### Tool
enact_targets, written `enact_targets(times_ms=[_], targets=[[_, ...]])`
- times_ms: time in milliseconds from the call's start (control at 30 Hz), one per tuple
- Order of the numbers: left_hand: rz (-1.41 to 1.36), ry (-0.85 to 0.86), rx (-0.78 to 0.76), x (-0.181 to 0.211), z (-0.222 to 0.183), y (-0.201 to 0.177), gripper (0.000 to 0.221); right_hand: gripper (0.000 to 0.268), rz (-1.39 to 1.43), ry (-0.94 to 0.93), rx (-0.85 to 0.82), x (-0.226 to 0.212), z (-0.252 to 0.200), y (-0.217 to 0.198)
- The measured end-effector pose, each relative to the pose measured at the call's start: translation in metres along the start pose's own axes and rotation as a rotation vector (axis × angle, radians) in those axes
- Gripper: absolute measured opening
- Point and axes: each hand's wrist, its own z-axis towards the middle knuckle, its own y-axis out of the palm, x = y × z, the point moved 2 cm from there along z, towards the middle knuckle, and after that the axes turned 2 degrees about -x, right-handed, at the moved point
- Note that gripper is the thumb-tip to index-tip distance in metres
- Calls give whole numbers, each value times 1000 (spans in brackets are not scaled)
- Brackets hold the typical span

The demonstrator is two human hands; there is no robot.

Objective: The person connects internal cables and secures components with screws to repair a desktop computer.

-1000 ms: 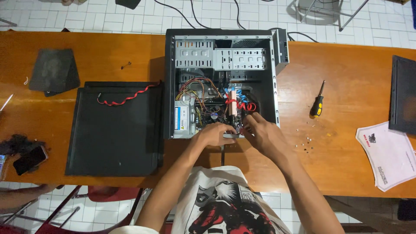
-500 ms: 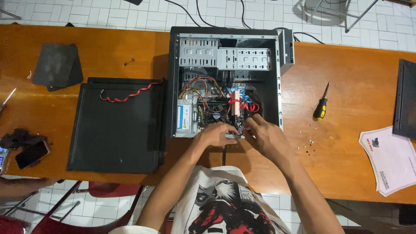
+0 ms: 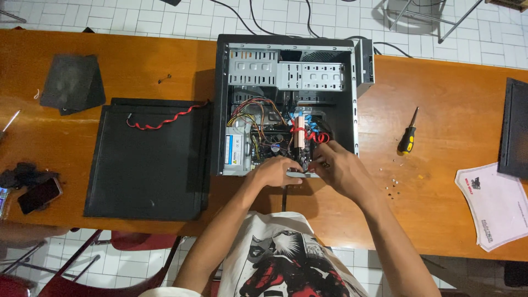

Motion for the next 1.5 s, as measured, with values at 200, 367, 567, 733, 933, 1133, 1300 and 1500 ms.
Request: enact_targets(times_ms=[200, 367, 567, 733, 933, 1133, 1300, 1500], targets=[[1, -20, -52, -10, 5, 8, 55, 33, -106, -298, 85, -16, -3, 11], [-35, 39, -12, -23, 10, 15, 57, 27, -141, 105, -105, -22, 2, 13], [-196, -7, -146, -22, 11, 10, 60, 31, -16, -169, -24, -18, -9, 1], [-251, 108, -169, -18, 15, 9, 56, 34, 42, -37, -74, -18, -14, -10], [-228, 1, -169, -2, 5, -6, 50, 21, 52, -2, 37, 4, -22, -3], [-277, 56, -63, -9, 5, 2, 52, 35, 1, -14, 77, 16, -25, 0], [-292, 47, -58, -6, 3, -1, 54, 55, 179, 251, 93, 32, -31, 9], [-290, 7, -77, 5, 4, -13, 56, 54, -45, 104, 65, 20, -15, 8]])
